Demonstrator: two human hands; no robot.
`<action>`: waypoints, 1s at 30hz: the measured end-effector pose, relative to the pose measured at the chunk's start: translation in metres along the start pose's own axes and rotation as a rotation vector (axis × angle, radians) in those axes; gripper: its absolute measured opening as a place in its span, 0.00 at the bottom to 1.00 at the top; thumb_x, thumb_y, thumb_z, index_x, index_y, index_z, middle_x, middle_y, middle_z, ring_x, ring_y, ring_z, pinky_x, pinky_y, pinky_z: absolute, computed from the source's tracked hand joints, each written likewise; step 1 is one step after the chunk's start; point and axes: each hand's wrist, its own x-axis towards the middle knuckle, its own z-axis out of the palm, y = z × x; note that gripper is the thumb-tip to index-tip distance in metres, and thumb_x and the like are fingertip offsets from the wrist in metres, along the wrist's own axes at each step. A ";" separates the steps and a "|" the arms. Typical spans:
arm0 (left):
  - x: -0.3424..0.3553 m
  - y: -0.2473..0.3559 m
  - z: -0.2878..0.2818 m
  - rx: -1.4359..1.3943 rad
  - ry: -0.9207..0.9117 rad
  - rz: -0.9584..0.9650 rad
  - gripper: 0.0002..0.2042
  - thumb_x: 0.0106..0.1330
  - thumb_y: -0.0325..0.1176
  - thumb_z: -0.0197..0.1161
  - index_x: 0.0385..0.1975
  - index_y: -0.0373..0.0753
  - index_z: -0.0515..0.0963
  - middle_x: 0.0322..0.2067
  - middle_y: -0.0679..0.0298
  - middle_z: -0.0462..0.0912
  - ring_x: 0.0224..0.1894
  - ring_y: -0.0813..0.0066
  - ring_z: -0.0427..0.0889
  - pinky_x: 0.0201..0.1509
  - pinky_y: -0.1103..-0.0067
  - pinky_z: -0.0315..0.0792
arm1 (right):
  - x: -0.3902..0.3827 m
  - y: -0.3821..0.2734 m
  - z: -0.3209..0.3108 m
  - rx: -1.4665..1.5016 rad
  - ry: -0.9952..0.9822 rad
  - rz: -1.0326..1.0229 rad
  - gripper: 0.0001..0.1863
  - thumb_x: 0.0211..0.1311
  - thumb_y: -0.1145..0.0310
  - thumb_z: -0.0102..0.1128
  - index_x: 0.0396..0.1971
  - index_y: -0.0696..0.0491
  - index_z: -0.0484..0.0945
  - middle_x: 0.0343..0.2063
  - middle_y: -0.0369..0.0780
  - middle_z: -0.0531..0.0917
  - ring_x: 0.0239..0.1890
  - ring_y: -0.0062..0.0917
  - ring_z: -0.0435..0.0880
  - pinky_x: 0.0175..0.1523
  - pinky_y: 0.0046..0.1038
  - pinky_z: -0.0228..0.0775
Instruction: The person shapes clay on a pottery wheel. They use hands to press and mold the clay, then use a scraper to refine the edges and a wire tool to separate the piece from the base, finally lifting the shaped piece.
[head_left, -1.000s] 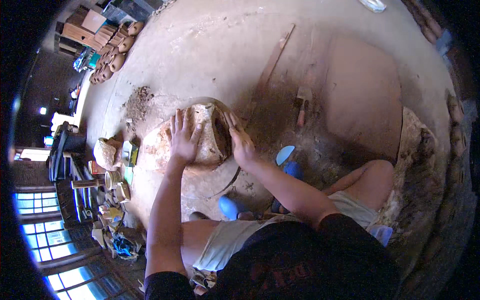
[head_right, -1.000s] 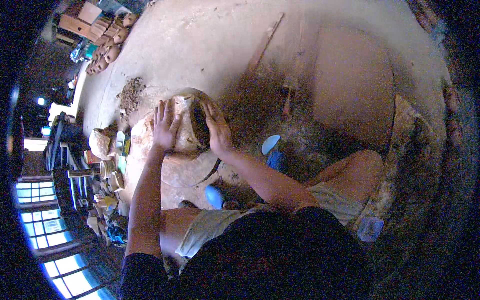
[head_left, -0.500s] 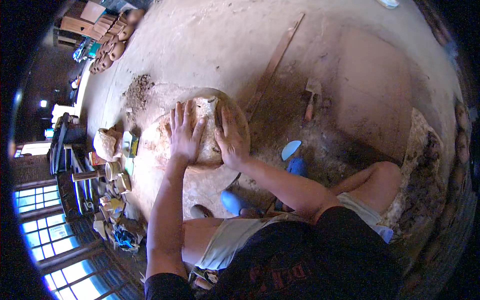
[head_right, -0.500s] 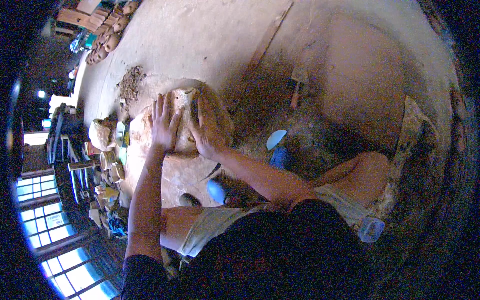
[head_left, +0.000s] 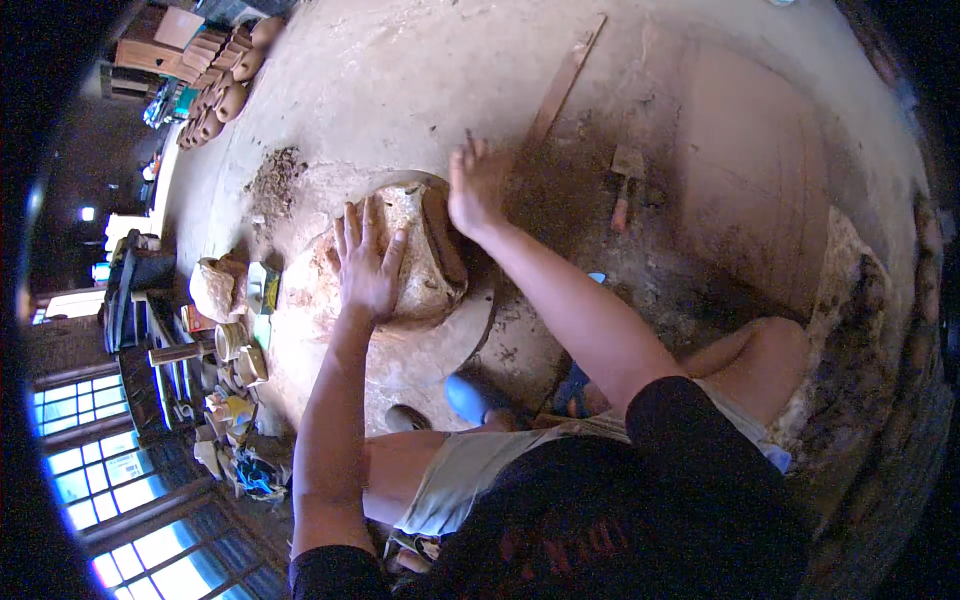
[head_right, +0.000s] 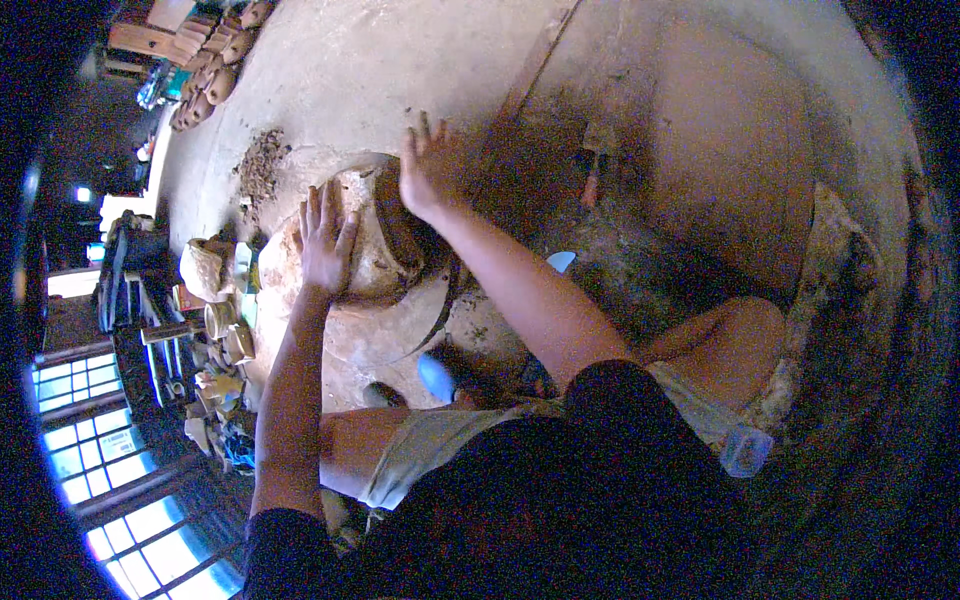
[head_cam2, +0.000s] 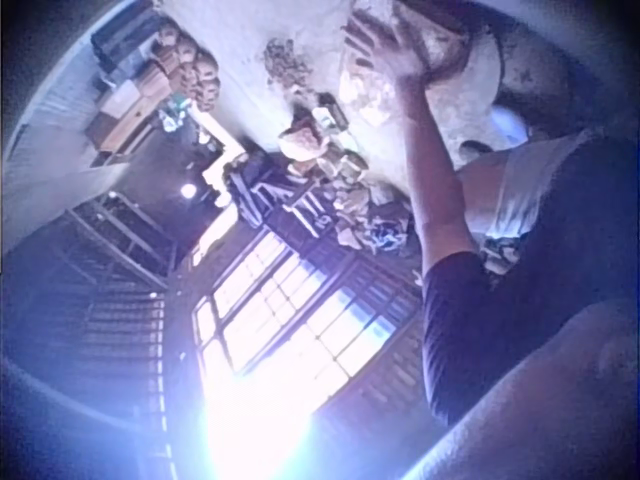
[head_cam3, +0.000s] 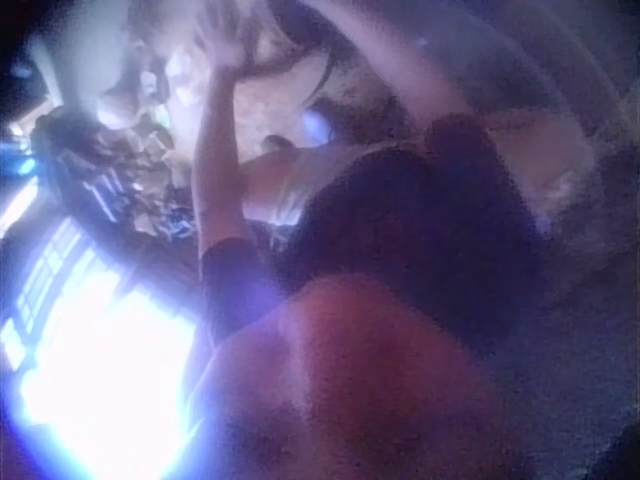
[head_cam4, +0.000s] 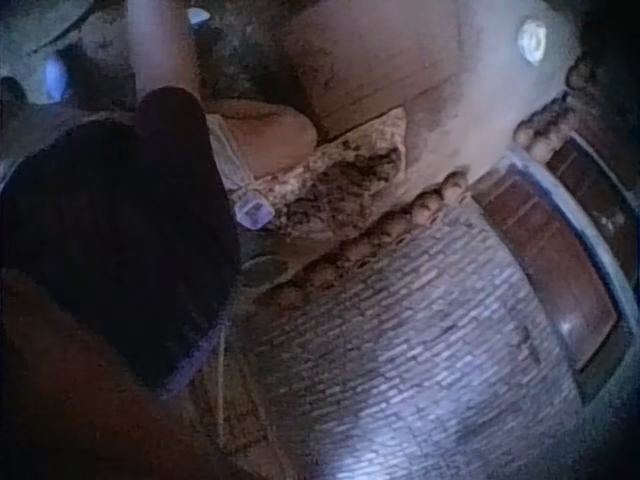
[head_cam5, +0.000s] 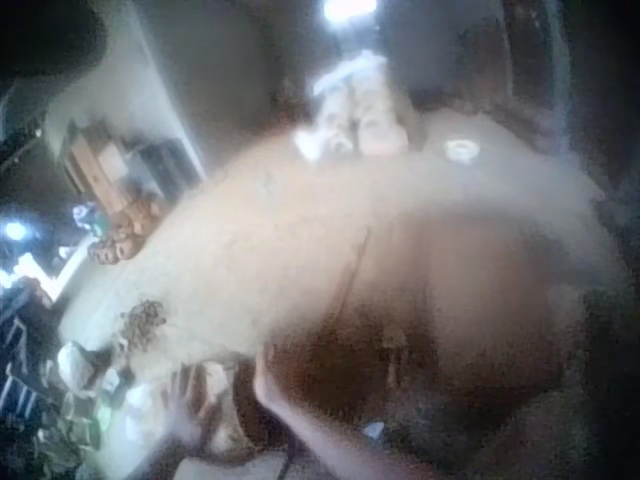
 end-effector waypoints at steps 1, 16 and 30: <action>0.004 0.008 0.003 -0.036 0.000 0.010 0.41 0.74 0.68 0.46 0.82 0.54 0.50 0.82 0.52 0.41 0.83 0.47 0.39 0.80 0.43 0.34 | 0.005 -0.003 0.014 -0.231 0.002 0.008 0.38 0.82 0.47 0.26 0.79 0.59 0.48 0.79 0.56 0.48 0.80 0.56 0.45 0.81 0.59 0.30; 0.013 0.021 0.011 -0.051 -0.005 -0.076 0.42 0.73 0.68 0.46 0.82 0.53 0.49 0.82 0.51 0.42 0.83 0.47 0.38 0.80 0.42 0.32 | -0.014 -0.010 0.001 0.168 0.081 -0.063 0.38 0.82 0.48 0.30 0.80 0.57 0.44 0.78 0.64 0.42 0.80 0.63 0.36 0.80 0.62 0.29; 0.010 0.013 0.009 -0.033 -0.013 -0.039 0.41 0.74 0.66 0.48 0.82 0.53 0.50 0.82 0.53 0.42 0.83 0.48 0.38 0.80 0.43 0.33 | -0.059 0.011 -0.005 0.387 0.073 -0.016 0.36 0.85 0.51 0.22 0.80 0.62 0.39 0.82 0.49 0.36 0.84 0.38 0.31 0.84 0.38 0.20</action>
